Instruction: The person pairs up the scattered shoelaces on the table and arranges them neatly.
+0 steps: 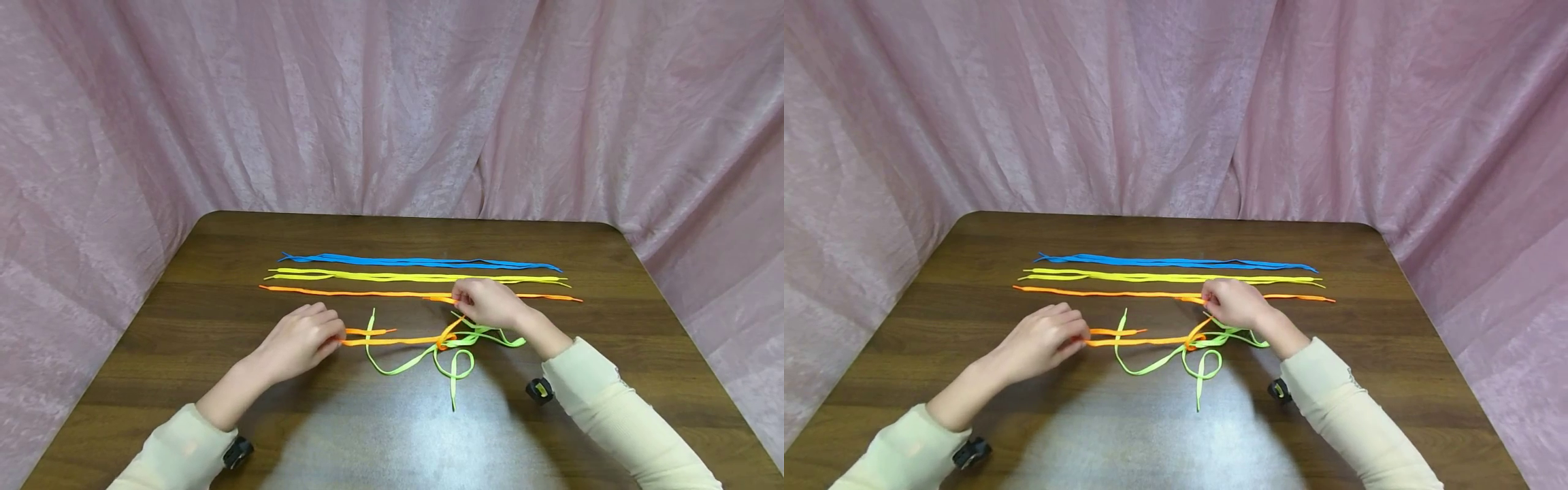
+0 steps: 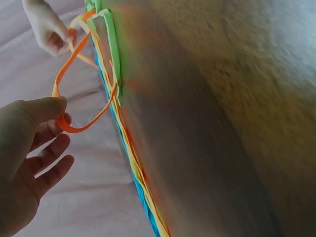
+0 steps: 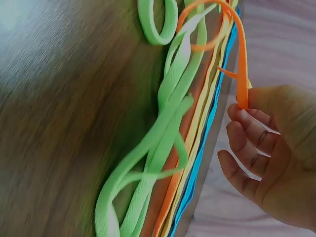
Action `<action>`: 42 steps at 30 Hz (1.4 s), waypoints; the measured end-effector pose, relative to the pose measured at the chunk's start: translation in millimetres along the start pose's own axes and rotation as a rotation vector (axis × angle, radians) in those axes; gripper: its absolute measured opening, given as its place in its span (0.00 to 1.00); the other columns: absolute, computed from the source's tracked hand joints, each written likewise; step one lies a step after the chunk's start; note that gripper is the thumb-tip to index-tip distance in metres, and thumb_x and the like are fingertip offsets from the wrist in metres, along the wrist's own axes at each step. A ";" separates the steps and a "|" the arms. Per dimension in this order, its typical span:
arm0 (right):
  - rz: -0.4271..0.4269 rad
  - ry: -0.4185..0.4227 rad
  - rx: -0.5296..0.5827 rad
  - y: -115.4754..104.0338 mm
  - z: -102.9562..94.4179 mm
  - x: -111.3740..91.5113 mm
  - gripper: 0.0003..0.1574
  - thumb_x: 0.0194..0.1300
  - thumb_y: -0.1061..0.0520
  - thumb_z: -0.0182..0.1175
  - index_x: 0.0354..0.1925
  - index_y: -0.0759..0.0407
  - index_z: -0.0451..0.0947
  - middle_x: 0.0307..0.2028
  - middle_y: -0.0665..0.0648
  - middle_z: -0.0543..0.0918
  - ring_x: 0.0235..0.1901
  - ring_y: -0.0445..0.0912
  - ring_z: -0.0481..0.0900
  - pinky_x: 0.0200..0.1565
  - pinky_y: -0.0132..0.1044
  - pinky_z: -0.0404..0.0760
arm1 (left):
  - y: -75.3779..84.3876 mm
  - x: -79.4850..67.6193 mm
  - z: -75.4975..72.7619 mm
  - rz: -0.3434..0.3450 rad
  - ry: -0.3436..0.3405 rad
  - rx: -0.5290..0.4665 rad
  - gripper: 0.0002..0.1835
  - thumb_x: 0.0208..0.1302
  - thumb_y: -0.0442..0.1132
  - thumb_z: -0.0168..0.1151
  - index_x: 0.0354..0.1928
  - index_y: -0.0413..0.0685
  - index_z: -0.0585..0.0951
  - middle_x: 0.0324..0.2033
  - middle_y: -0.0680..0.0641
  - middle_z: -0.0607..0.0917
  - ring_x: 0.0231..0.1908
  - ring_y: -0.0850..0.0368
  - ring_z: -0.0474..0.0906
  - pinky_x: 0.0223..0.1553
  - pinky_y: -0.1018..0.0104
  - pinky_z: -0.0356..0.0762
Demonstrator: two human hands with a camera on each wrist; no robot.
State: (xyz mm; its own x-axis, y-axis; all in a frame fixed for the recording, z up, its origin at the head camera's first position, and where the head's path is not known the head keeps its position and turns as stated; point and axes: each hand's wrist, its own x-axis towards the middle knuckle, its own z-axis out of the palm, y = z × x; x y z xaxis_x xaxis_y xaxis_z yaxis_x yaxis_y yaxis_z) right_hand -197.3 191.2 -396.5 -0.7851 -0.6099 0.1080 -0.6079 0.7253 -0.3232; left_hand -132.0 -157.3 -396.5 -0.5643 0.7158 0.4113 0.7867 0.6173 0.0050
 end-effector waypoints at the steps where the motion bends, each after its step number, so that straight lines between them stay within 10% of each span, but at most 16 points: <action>1: 0.006 0.002 0.003 2.2 -1.3 -2.3 0.03 0.55 0.63 0.60 0.31 0.57 0.77 0.24 0.47 0.77 0.24 0.37 0.72 0.28 0.32 0.72 | -1.2 -1.6 -0.8 -0.005 0.002 0.001 0.07 0.49 0.36 0.69 0.26 0.55 0.78 0.24 0.58 0.77 0.27 0.60 0.67 0.30 0.69 0.67; 27: 0.135 0.093 -0.003 41.1 -33.4 -60.5 0.04 0.55 0.62 0.61 0.28 0.55 0.75 0.19 0.43 0.72 0.20 0.36 0.66 0.25 0.31 0.66 | -33.1 -36.1 -14.5 -0.152 0.025 0.003 0.11 0.45 0.33 0.70 0.26 0.54 0.77 0.24 0.59 0.76 0.26 0.62 0.65 0.30 0.67 0.67; 42: 0.138 0.205 0.047 56.0 -35.9 -89.7 0.10 0.52 0.66 0.62 0.26 0.53 0.73 0.19 0.42 0.73 0.19 0.32 0.66 0.23 0.28 0.66 | -49.2 -55.2 -8.2 -0.317 -0.113 -0.040 0.07 0.50 0.36 0.68 0.27 0.55 0.79 0.22 0.61 0.76 0.25 0.63 0.68 0.28 0.66 0.69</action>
State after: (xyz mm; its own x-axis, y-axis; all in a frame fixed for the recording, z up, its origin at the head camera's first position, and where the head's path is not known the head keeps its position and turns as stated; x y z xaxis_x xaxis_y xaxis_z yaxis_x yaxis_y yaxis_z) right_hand -165.3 298.0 -390.6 -0.8709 -0.4250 0.2469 -0.4908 0.7789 -0.3905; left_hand -137.5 -229.8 -412.0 -0.8046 0.5236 0.2800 0.5760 0.8030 0.1534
